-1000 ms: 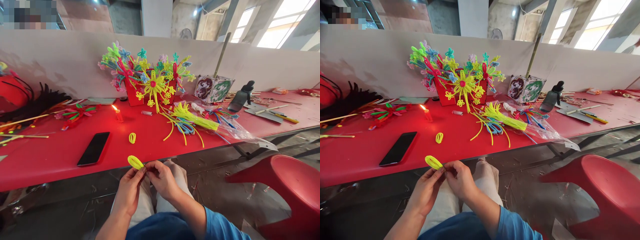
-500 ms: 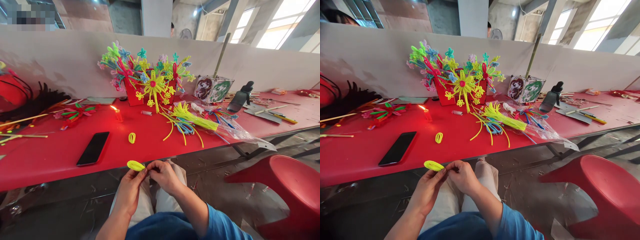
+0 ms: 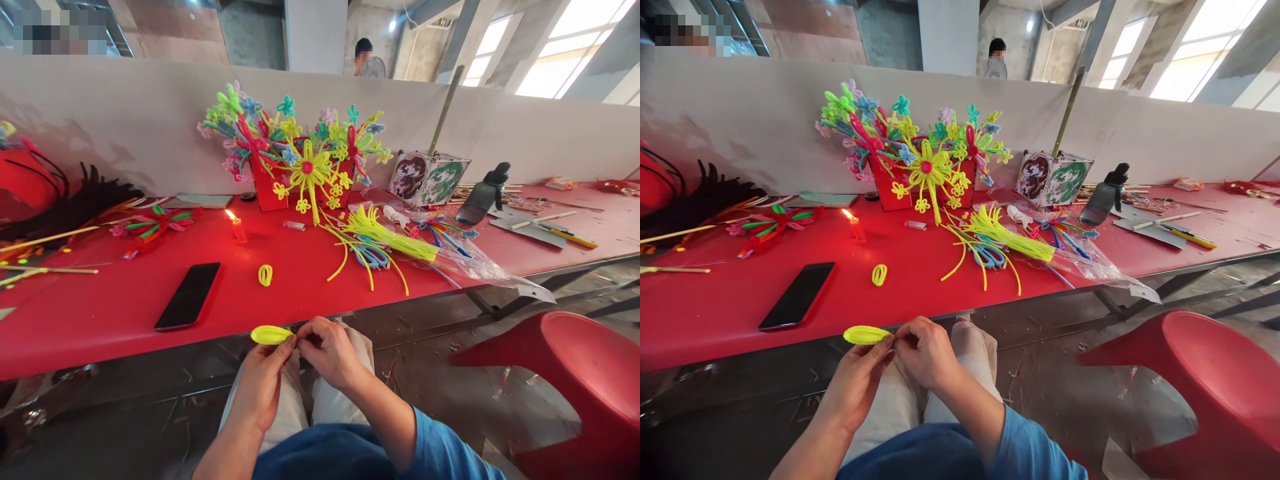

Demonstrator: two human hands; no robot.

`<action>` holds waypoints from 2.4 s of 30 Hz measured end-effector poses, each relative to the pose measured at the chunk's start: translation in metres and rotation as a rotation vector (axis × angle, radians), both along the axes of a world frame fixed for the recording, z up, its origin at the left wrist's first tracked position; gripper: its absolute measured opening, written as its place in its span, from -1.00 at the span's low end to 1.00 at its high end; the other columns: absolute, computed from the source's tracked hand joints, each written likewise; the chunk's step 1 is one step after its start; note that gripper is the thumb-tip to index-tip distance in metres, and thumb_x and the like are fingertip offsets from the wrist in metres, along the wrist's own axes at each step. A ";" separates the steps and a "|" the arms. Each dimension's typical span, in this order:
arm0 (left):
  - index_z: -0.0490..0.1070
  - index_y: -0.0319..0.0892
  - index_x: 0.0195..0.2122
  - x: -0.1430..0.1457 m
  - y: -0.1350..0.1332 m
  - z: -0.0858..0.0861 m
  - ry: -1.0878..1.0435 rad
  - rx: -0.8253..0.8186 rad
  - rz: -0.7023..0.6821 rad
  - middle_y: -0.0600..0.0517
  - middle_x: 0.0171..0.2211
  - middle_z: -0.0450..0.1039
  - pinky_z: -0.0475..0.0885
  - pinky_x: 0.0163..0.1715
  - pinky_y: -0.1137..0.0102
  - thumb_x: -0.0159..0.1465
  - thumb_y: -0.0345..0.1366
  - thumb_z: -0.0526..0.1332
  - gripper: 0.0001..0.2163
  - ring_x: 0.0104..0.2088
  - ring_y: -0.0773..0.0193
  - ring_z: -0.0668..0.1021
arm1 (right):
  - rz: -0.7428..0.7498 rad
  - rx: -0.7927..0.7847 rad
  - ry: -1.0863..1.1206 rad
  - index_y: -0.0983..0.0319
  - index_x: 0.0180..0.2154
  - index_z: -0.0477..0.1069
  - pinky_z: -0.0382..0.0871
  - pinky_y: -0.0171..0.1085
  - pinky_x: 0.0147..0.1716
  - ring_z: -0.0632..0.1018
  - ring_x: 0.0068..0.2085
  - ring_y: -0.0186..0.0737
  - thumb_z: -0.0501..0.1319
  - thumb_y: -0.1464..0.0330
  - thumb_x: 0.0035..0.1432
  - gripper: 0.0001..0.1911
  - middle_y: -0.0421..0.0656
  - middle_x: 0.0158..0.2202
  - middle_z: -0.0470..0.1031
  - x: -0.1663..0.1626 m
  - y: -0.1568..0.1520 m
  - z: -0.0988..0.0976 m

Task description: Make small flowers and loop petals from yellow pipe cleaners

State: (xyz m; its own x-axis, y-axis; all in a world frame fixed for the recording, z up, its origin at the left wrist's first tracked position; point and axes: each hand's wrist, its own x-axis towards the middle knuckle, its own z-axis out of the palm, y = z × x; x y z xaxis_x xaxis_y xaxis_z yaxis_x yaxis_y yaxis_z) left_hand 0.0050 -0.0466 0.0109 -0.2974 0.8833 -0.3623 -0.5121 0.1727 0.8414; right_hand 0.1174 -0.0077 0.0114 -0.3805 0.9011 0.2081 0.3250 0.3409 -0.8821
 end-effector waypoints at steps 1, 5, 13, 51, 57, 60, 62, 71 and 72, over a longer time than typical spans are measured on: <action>0.47 -0.22 -0.54 0.000 0.000 0.000 0.014 0.007 -0.017 0.10 -0.58 0.47 0.30 -0.43 0.47 -0.17 -0.30 0.38 -0.83 -0.49 0.35 0.43 | 0.006 0.012 -0.019 0.22 -0.51 0.39 0.22 -0.42 -0.46 0.38 -0.49 -0.38 0.09 0.56 -0.10 -0.83 -0.25 -0.54 0.37 0.002 0.001 0.002; 0.48 -0.19 -0.54 -0.003 -0.002 -0.003 0.107 0.030 -0.062 0.11 -0.58 0.48 0.29 -0.40 0.49 -0.11 -0.31 0.35 -0.89 -0.43 0.32 0.44 | 0.053 0.077 -0.107 0.23 -0.49 0.41 0.21 -0.43 -0.47 0.38 -0.48 -0.38 0.10 0.56 -0.09 -0.82 -0.24 -0.51 0.39 0.008 0.003 0.007; 0.46 -0.20 -0.52 -0.006 -0.003 -0.007 0.241 0.027 -0.112 0.11 -0.55 0.46 0.29 -0.43 0.48 -0.06 -0.31 0.31 -0.90 -0.46 0.30 0.42 | 0.094 0.139 -0.275 0.22 -0.44 0.44 0.20 -0.44 -0.47 0.42 -0.45 -0.38 0.11 0.54 -0.04 -0.82 -0.23 -0.46 0.42 0.012 0.001 0.012; 0.47 -0.17 -0.48 0.013 0.006 -0.006 0.064 0.212 0.170 0.08 -0.49 0.50 0.39 -0.32 0.36 -0.10 -0.35 0.32 -0.88 -0.41 0.26 0.49 | -0.014 -0.041 -0.024 0.25 -0.48 0.40 0.18 -0.45 -0.51 0.37 -0.51 -0.41 0.08 0.47 0.04 -0.86 -0.25 -0.55 0.39 -0.001 -0.006 0.003; 0.47 -0.24 -0.45 0.008 0.003 -0.017 0.476 0.108 0.149 0.08 -0.55 0.46 0.36 -0.38 0.39 -0.04 -0.30 0.27 -0.86 -0.44 0.25 0.47 | -0.041 0.205 -0.298 0.24 -0.41 0.42 0.21 -0.41 -0.43 0.44 -0.40 -0.33 0.08 0.47 0.05 -0.86 -0.17 -0.43 0.46 0.005 -0.002 0.008; 0.46 -0.24 -0.51 0.007 0.000 -0.017 0.378 0.062 0.012 0.09 -0.57 0.44 0.34 -0.40 0.42 -0.04 -0.30 0.26 -0.89 -0.46 0.28 0.45 | -0.006 0.200 -0.306 0.25 -0.41 0.41 0.23 -0.41 -0.43 0.44 -0.41 -0.34 0.08 0.46 0.08 -0.86 -0.17 -0.43 0.45 0.012 0.009 0.013; 0.45 -0.22 -0.54 0.006 -0.001 -0.015 0.231 0.040 0.000 0.09 -0.56 0.45 0.34 -0.42 0.45 -0.06 -0.31 0.29 -0.91 -0.48 0.31 0.44 | 0.031 0.173 -0.210 0.26 -0.40 0.41 0.25 -0.43 -0.42 0.44 -0.41 -0.36 0.08 0.48 0.09 -0.86 -0.18 -0.44 0.44 0.017 0.015 0.012; 0.46 -0.14 -0.54 0.006 0.001 -0.003 -0.012 0.075 -0.017 0.12 -0.55 0.44 0.33 -0.45 0.46 -0.10 -0.32 0.32 -0.92 -0.49 0.32 0.43 | 0.182 0.267 -0.081 0.25 -0.27 0.43 0.28 -0.40 -0.31 0.46 -0.31 -0.33 0.12 0.41 0.08 -0.84 -0.13 -0.31 0.45 0.019 0.006 0.000; 0.46 -0.14 -0.55 0.006 0.000 -0.003 -0.002 0.086 -0.026 0.12 -0.55 0.44 0.33 -0.43 0.45 -0.09 -0.33 0.32 -0.93 -0.47 0.31 0.43 | 0.169 0.254 -0.079 0.25 -0.31 0.43 0.28 -0.40 -0.31 0.46 -0.32 -0.34 0.09 0.43 0.10 -0.85 -0.13 -0.34 0.46 0.019 0.006 0.002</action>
State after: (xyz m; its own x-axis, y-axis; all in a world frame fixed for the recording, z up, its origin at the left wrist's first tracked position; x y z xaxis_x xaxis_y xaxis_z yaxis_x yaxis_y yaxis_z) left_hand 0.0112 -0.0464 0.0081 -0.2734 0.9187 -0.2851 -0.5100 0.1128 0.8527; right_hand 0.1360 -0.0019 0.0133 -0.5445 0.7464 0.3826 0.3089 0.6026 -0.7358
